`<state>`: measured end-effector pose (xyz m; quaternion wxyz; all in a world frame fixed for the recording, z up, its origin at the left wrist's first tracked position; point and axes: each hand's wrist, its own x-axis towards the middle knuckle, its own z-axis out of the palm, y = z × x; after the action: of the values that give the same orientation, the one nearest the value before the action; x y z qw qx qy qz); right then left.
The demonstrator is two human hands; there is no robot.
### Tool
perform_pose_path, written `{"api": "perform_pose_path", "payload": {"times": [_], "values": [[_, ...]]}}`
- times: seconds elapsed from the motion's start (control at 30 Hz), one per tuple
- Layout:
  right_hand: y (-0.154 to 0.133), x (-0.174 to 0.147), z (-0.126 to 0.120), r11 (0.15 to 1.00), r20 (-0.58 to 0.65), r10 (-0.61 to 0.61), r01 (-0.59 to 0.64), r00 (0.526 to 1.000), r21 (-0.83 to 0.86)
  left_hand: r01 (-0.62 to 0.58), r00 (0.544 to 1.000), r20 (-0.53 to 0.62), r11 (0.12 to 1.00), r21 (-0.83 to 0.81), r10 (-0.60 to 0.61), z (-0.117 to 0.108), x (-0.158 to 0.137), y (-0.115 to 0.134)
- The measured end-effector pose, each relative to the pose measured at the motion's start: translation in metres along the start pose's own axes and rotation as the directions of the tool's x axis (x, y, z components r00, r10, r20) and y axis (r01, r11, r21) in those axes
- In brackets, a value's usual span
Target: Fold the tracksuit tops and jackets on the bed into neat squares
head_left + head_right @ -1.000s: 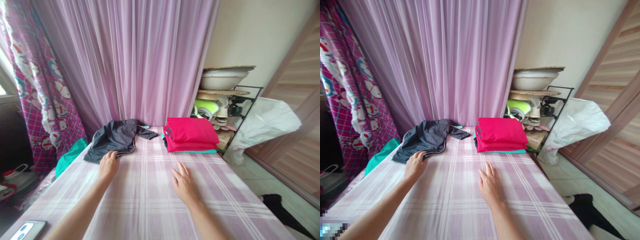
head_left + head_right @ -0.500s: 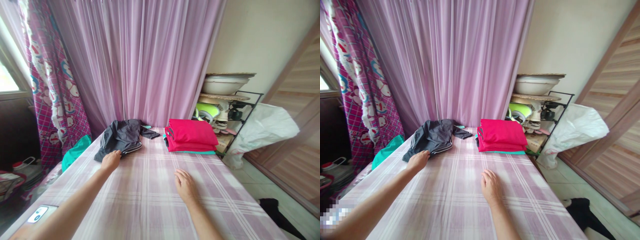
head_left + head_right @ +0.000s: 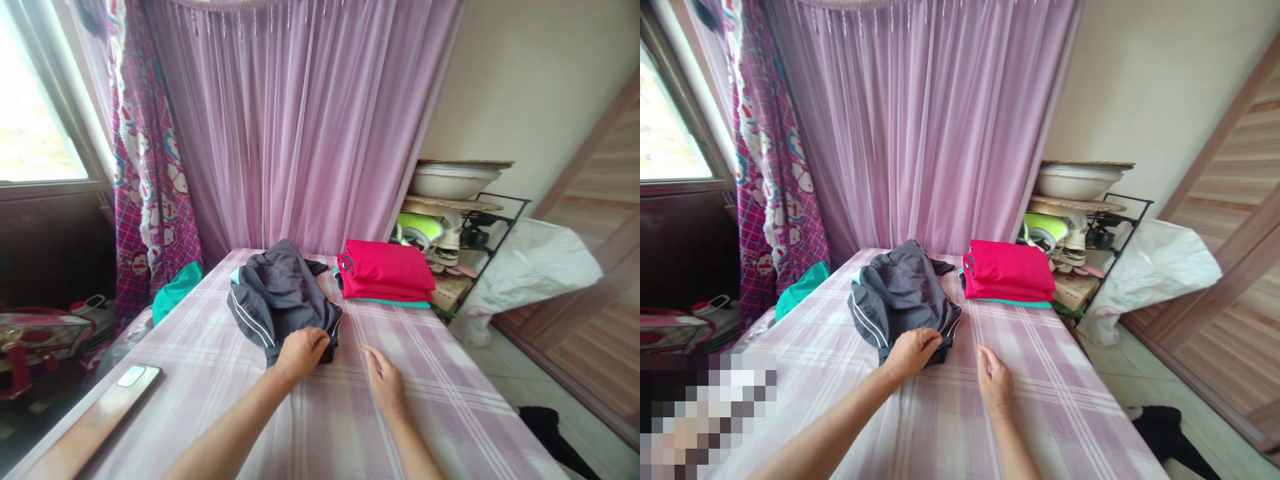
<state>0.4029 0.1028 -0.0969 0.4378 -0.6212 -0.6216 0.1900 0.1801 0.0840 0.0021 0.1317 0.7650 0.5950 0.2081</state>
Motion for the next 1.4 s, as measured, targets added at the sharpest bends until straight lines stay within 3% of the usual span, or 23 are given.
{"api": "perform_pose_path", "payload": {"times": [0.13, 0.27, 0.4, 0.5, 0.6, 0.77, 0.9, 1.0, 1.07, 1.2, 1.3, 1.4], "values": [[-0.007, -0.019, -0.001, 0.959, 0.046, -0.271, 0.274, 0.961, -0.075, 0.009, 0.992, -0.123, 0.992, 0.127, 0.007, -0.021, -0.016, -0.056], [-0.028, -0.039, 0.004, 0.794, 0.067, -0.578, 0.579, 0.814, -0.186, -0.023, 0.993, -0.111, 0.978, 0.208, 0.047, -0.038, -0.044, -0.115], [-0.059, -0.056, 0.014, 0.677, 0.172, -0.688, 0.709, 0.705, -0.199, -0.014, 0.999, -0.031, 0.961, 0.278, 0.024, -0.046, -0.064, -0.144], [-0.08, -0.065, 0.023, 0.652, 0.229, -0.701, 0.737, 0.675, -0.179, 0.065, 0.997, -0.051, 0.941, 0.333, -0.051, -0.051, -0.066, -0.147], [-0.095, -0.073, 0.037, 0.666, 0.243, -0.679, 0.721, 0.692, -0.192, 0.062, 0.996, -0.084, 0.942, 0.329, -0.036, -0.053, -0.062, -0.135], [-0.098, -0.079, 0.054, 0.762, 0.142, -0.572, 0.587, 0.808, -0.274, -0.165, 0.977, -0.089, 0.953, 0.253, 0.193, -0.042, -0.067, -0.086], [-0.083, -0.073, 0.041, 0.767, 0.163, -0.565, 0.588, 0.809, -0.256, -0.275, 0.958, -0.012, 0.932, 0.234, 0.286, -0.031, -0.078, -0.065], [-0.067, -0.063, 0.019, 0.766, 0.179, -0.575, 0.603, 0.798, -0.224, -0.284, 0.95, -0.051, 0.92, 0.271, 0.308, -0.03, -0.077, -0.082], [-0.055, -0.055, 0.002, 0.79, 0.158, -0.56, 0.582, 0.813, -0.194, -0.204, 0.959, -0.123, 0.923, 0.326, 0.255, -0.035, -0.068, -0.104], [-0.036, -0.04, -0.035, 0.905, 0.177, -0.391, 0.412, 0.903, -0.102, -0.037, 0.988, -0.124, 0.916, 0.401, 0.094, -0.053, -0.04, -0.144], [-0.031, -0.035, -0.06, 0.965, 0.207, -0.244, 0.258, 0.947, -0.04, 0.001, 0.996, -0.085, 0.912, 0.409, 0.036, -0.061, -0.024, -0.153], [-0.033, -0.032, -0.075, 0.981, 0.219, -0.193, 0.194, 0.957, 0.014, 0.035, 0.999, -0.044, 0.922, 0.385, -0.02, -0.058, -0.015, -0.148]]}}
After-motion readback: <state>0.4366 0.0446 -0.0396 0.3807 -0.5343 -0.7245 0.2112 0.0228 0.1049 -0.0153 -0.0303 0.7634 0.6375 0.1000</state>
